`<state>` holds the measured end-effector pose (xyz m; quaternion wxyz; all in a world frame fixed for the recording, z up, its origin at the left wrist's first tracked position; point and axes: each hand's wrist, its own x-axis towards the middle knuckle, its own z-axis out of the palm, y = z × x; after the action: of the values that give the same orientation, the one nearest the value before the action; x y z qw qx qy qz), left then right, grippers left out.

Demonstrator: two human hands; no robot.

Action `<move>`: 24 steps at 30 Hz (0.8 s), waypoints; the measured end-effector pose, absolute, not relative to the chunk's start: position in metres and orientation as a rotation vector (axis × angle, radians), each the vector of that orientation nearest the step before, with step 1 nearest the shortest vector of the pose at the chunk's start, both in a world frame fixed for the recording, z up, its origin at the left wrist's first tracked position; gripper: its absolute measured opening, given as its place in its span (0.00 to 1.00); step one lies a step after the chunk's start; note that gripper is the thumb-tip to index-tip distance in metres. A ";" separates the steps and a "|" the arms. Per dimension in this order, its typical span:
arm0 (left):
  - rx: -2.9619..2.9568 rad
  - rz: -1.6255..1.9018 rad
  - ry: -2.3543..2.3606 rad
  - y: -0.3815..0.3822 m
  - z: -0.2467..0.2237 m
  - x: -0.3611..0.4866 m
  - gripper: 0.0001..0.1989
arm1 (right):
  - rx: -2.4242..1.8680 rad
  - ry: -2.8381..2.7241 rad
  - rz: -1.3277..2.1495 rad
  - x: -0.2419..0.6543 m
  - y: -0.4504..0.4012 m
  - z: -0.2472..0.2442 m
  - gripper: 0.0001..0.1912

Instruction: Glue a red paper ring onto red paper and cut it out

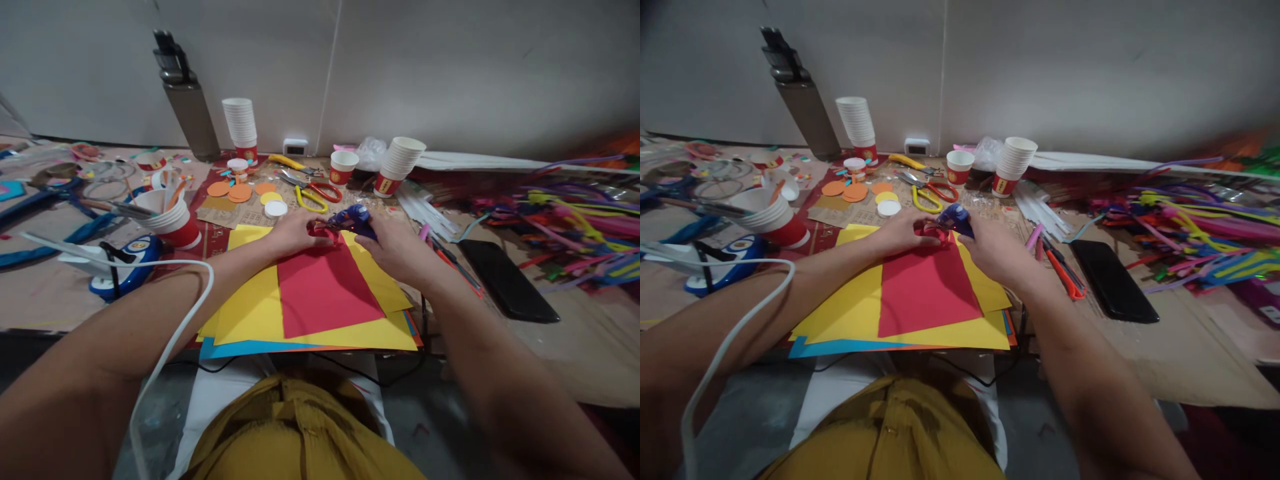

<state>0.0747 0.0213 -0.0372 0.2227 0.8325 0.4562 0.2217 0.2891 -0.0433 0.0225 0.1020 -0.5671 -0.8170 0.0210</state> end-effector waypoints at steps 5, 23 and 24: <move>2.343 0.608 1.277 0.021 -0.037 0.074 0.26 | -1.702 -2.378 0.046 0.295 -0.045 0.025 0.17; 2.343 0.629 1.231 0.024 -0.037 0.074 0.26 | -1.725 -2.427 0.062 0.289 -0.042 0.018 0.15; 2.340 0.629 1.231 0.024 -0.036 0.074 0.26 | -1.710 -2.427 0.073 0.288 -0.042 0.017 0.16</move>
<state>0.0738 0.0239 -0.0365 0.2105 0.8417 0.4428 0.2264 0.2880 -0.0422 0.0170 0.0859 -0.5737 -0.8142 0.0246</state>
